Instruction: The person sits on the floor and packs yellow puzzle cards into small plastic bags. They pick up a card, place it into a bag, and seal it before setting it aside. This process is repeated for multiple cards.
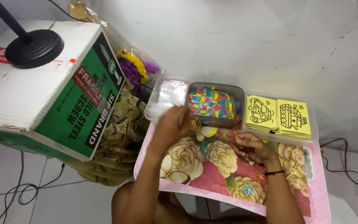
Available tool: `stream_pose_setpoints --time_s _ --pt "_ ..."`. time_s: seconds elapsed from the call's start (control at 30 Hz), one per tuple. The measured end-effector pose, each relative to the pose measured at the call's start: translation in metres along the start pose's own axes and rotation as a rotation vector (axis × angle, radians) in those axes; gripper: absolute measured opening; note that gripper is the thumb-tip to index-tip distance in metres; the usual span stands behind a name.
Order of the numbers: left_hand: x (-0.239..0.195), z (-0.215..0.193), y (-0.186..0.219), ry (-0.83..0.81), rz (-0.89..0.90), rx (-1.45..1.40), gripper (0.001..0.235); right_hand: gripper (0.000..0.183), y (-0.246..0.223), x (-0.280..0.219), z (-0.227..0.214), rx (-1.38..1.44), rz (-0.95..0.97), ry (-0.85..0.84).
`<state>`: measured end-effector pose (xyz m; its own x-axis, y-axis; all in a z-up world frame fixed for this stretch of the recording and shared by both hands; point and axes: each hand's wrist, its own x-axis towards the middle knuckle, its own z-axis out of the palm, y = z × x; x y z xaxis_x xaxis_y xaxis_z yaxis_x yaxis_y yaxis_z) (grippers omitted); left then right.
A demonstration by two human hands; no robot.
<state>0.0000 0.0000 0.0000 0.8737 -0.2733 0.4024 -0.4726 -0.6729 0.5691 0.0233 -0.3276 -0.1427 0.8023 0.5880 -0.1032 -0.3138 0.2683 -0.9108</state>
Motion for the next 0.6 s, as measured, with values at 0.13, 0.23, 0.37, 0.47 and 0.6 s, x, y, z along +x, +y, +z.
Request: stream_pose_setpoints --time_s 0.13,0.23,0.37,0.47,0.6 --pt "0.018 0.002 -0.073 -0.027 0.037 0.495 0.028 0.034 0.0 0.0 0.002 0.007 -0.029 -0.033" --pt "0.03 0.005 -0.104 -0.306 -0.116 0.64 0.056 0.036 0.0 0.002 -0.001 0.012 -0.034 -0.046" --pt "0.034 0.017 -0.135 -0.315 -0.156 0.793 0.049 0.035 0.002 0.001 -0.001 0.016 -0.04 -0.049" --pt "0.035 0.007 -0.12 -0.3 -0.165 0.782 0.042 0.035 0.004 0.001 -0.002 0.017 -0.036 -0.043" --pt "0.039 -0.006 -0.105 -0.279 -0.158 0.664 0.03 0.034 0.003 0.003 -0.001 0.007 -0.061 -0.046"
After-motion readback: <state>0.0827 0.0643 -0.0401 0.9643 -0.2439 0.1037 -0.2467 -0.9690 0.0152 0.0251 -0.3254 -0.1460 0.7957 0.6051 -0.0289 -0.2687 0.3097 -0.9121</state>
